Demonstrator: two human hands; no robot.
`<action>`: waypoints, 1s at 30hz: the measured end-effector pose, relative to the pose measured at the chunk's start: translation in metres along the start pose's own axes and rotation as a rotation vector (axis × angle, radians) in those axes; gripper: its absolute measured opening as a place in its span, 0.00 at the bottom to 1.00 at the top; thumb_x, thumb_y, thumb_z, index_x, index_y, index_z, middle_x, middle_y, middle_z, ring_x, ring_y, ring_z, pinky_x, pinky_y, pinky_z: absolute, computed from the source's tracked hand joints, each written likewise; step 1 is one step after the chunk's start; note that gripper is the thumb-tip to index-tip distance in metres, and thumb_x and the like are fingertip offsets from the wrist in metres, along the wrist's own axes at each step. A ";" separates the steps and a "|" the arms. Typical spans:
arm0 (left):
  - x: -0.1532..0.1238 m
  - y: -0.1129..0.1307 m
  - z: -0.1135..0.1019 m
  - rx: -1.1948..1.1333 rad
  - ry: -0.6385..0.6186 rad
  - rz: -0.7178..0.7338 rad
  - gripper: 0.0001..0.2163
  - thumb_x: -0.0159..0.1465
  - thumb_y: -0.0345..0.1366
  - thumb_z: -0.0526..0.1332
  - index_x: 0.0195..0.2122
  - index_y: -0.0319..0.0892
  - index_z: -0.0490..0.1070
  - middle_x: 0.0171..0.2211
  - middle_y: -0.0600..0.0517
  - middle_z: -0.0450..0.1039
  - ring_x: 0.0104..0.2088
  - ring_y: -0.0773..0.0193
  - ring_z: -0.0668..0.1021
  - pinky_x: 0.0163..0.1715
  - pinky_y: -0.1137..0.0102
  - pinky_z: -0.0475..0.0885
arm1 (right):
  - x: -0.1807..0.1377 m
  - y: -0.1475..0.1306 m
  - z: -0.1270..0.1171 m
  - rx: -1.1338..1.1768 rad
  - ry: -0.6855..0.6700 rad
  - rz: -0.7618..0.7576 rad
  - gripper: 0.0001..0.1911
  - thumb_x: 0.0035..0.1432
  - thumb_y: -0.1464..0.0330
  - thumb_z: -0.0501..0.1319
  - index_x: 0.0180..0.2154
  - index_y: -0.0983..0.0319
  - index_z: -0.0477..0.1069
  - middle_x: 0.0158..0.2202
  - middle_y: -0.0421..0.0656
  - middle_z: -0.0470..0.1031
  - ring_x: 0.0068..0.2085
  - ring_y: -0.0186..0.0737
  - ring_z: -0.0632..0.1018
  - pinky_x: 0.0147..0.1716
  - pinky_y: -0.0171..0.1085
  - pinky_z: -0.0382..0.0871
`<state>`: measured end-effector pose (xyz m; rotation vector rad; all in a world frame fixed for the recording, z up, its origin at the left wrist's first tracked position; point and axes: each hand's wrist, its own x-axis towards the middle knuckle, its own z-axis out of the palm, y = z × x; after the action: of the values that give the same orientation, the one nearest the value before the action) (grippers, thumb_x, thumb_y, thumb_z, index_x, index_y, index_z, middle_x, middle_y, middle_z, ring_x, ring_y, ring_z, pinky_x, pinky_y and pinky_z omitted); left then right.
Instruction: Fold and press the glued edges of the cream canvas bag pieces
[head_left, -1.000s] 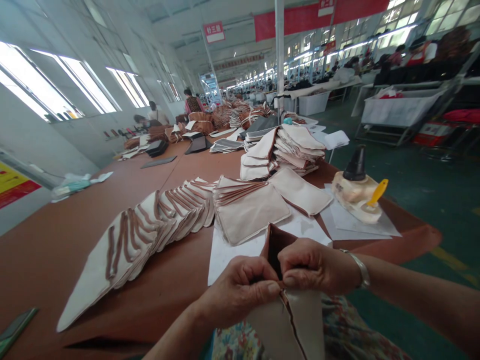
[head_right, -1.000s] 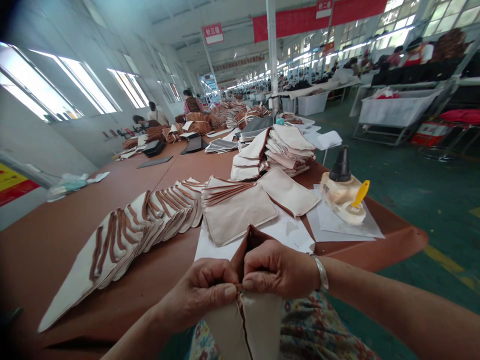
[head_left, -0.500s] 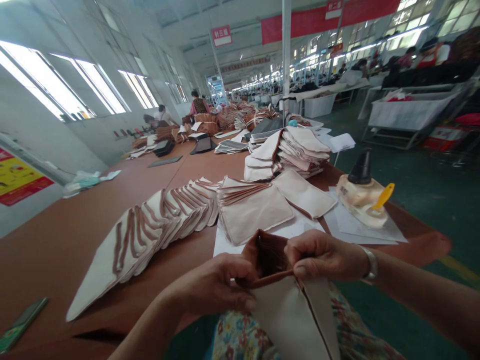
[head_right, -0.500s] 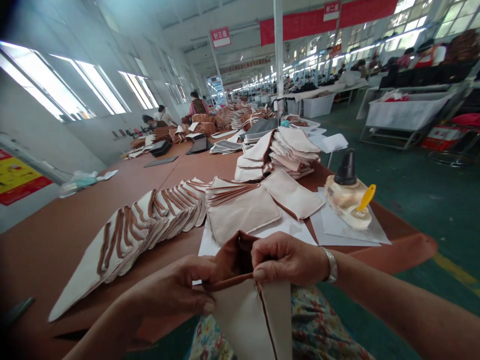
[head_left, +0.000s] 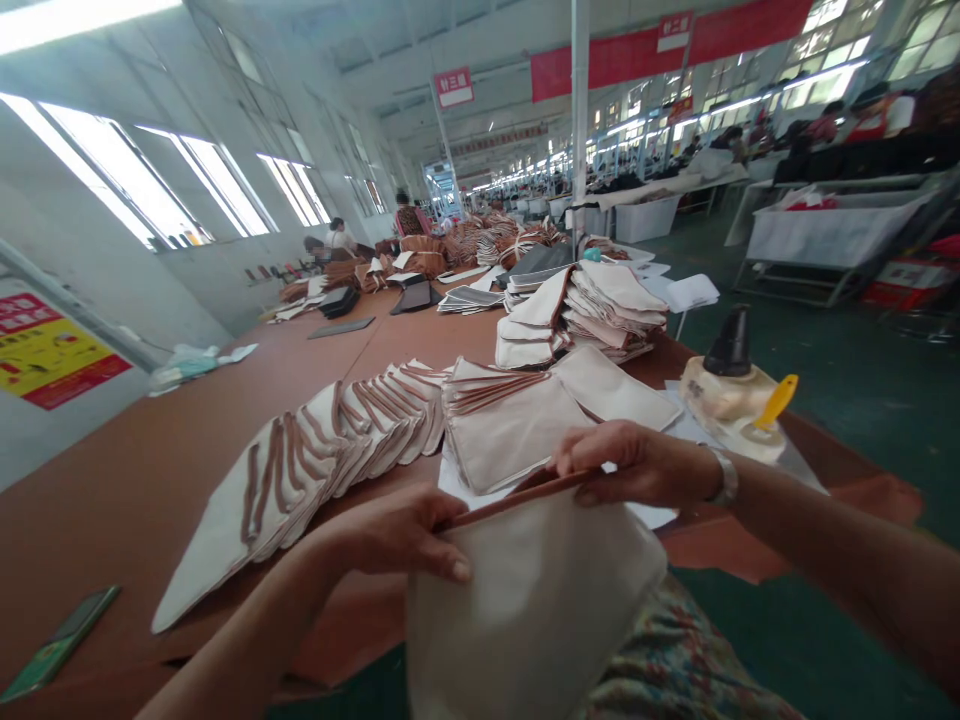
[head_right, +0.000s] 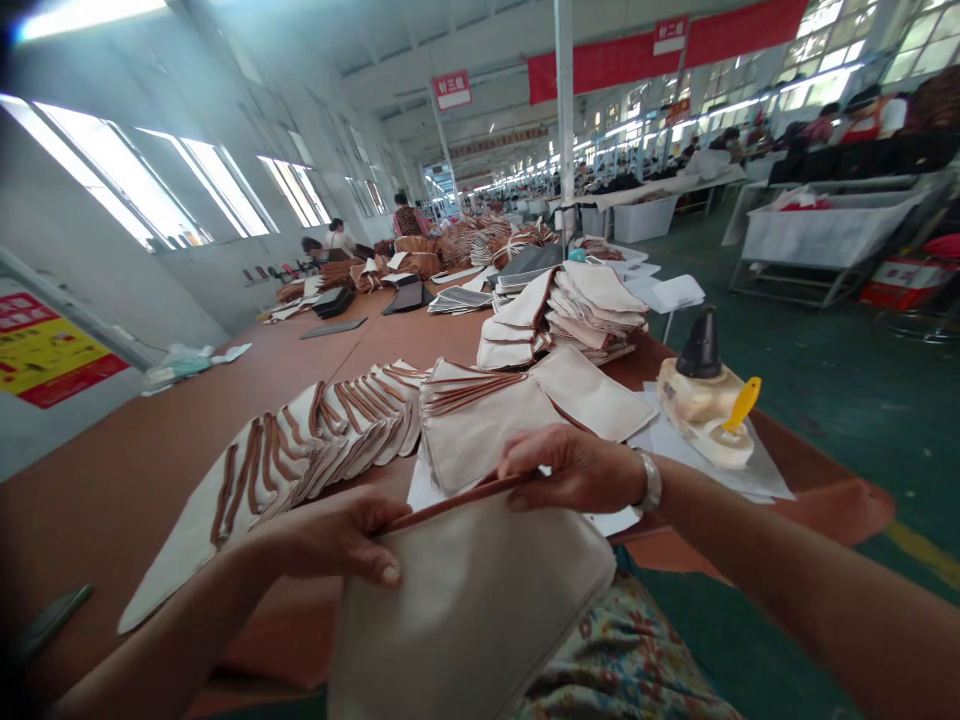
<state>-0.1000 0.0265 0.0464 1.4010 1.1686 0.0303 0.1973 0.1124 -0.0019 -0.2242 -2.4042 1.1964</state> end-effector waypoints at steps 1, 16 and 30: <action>-0.005 -0.008 -0.004 -0.059 -0.014 0.007 0.23 0.49 0.53 0.71 0.35 0.39 0.74 0.29 0.54 0.70 0.29 0.64 0.70 0.30 0.74 0.65 | -0.006 0.010 -0.005 -0.040 0.022 0.031 0.13 0.64 0.63 0.62 0.34 0.67 0.74 0.37 0.47 0.74 0.39 0.38 0.74 0.42 0.36 0.68; 0.036 0.013 0.067 -0.405 0.045 0.291 0.24 0.44 0.40 0.77 0.38 0.38 0.72 0.31 0.54 0.68 0.29 0.69 0.67 0.27 0.76 0.60 | 0.001 -0.026 0.060 0.106 0.122 0.080 0.15 0.68 0.61 0.56 0.30 0.63 0.63 0.28 0.37 0.64 0.29 0.31 0.64 0.30 0.30 0.59; 0.050 0.009 0.068 -0.517 0.218 0.266 0.13 0.55 0.43 0.70 0.30 0.36 0.75 0.28 0.52 0.70 0.28 0.68 0.66 0.31 0.74 0.60 | -0.022 -0.019 0.055 -0.024 0.157 0.128 0.12 0.70 0.66 0.52 0.31 0.61 0.63 0.28 0.37 0.64 0.30 0.32 0.65 0.29 0.31 0.58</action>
<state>-0.0269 0.0111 0.0062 1.0944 1.0442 0.6432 0.1927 0.0538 -0.0231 -0.4683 -2.2971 1.1590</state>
